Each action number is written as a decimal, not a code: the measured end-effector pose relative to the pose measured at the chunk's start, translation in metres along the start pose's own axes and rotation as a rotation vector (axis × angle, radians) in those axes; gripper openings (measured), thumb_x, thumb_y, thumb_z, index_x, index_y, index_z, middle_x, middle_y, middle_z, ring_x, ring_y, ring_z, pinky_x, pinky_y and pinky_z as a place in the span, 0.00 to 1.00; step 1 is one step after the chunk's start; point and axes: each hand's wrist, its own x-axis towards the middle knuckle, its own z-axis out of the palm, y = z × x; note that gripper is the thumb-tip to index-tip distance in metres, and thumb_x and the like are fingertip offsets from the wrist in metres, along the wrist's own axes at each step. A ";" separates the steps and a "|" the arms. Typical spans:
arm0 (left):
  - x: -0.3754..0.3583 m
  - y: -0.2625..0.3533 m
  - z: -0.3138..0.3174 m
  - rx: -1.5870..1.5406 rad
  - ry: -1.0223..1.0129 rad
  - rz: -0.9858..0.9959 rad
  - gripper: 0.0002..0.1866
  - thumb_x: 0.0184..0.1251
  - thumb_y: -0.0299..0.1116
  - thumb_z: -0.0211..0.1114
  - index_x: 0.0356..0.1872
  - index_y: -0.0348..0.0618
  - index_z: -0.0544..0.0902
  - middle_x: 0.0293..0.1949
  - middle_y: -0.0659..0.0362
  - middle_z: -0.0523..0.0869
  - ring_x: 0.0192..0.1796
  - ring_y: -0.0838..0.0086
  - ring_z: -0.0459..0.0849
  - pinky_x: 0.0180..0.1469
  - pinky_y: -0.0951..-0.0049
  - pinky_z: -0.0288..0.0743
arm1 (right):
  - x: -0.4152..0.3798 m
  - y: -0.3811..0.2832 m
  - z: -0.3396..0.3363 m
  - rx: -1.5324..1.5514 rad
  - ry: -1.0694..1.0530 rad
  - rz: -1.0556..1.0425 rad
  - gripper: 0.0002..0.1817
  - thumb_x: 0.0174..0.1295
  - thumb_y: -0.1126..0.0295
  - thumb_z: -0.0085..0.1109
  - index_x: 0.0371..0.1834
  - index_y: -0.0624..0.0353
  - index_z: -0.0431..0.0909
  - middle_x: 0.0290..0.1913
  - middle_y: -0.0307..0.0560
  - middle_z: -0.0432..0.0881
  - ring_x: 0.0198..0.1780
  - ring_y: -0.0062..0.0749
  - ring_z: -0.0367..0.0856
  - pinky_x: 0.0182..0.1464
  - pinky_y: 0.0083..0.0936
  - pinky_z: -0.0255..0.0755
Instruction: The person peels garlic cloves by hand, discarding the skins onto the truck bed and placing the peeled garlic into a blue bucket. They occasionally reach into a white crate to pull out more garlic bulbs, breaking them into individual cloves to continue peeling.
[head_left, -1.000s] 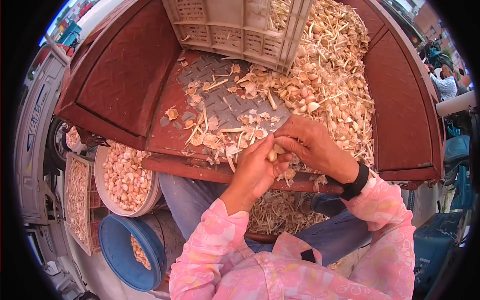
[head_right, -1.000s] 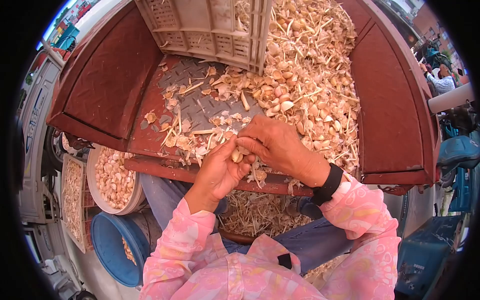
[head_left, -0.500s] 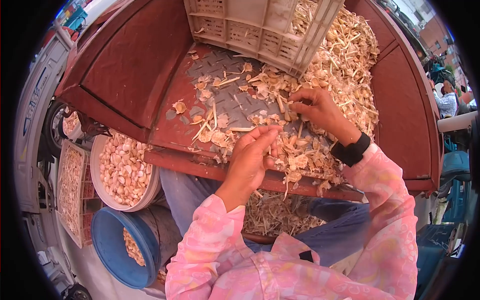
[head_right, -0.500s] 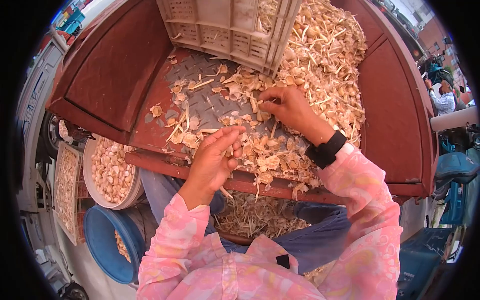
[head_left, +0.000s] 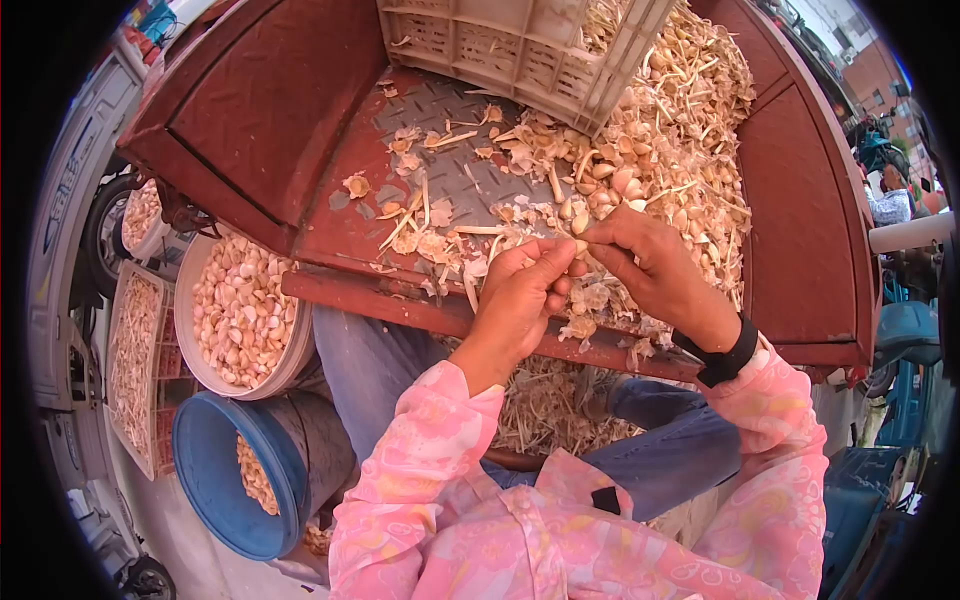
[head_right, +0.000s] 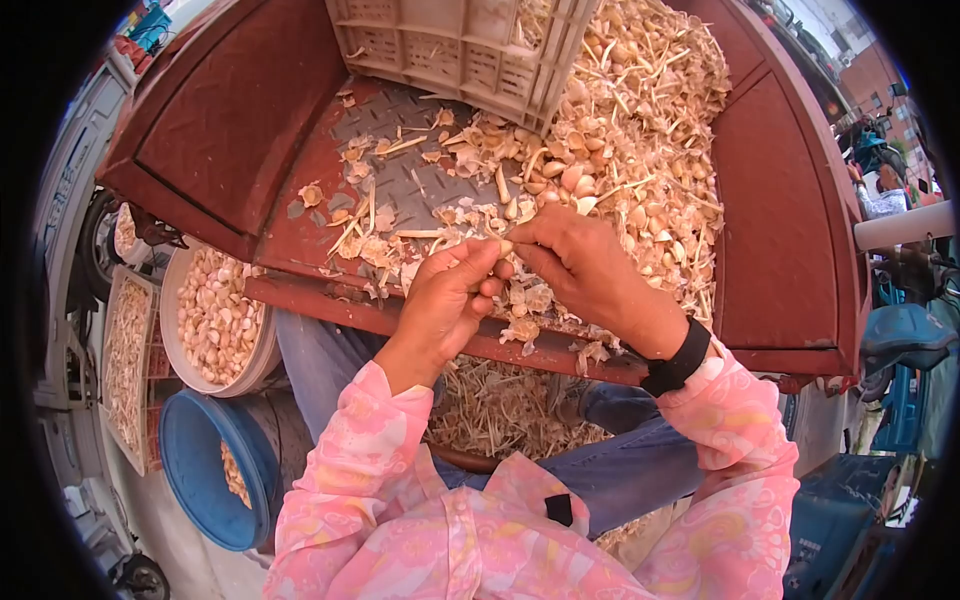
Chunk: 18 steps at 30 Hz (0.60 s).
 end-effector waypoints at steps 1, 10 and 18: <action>-0.004 -0.001 0.001 0.031 -0.007 -0.002 0.11 0.65 0.35 0.61 0.41 0.38 0.76 0.31 0.59 0.81 0.25 0.88 0.72 0.21 0.91 0.63 | -0.002 -0.005 -0.003 -0.180 0.005 -0.125 0.07 0.56 0.77 0.55 0.39 0.61 0.76 0.31 0.45 0.75 0.32 0.36 0.77 0.32 0.27 0.70; -0.043 -0.006 0.012 0.469 -0.236 0.147 0.08 0.65 0.33 0.58 0.38 0.39 0.76 0.30 0.56 0.83 0.26 0.84 0.76 0.23 0.89 0.65 | -0.030 -0.009 0.002 -0.224 -0.186 0.273 0.06 0.57 0.69 0.54 0.29 0.61 0.71 0.30 0.53 0.74 0.31 0.47 0.76 0.32 0.39 0.70; -0.039 0.016 -0.005 -0.244 -0.005 -0.104 0.09 0.66 0.29 0.54 0.44 0.38 0.74 0.42 0.50 0.80 0.32 0.78 0.78 0.24 0.89 0.73 | 0.024 0.035 0.007 -0.449 -0.053 -0.050 0.07 0.55 0.68 0.56 0.28 0.60 0.73 0.31 0.50 0.75 0.32 0.50 0.77 0.34 0.41 0.70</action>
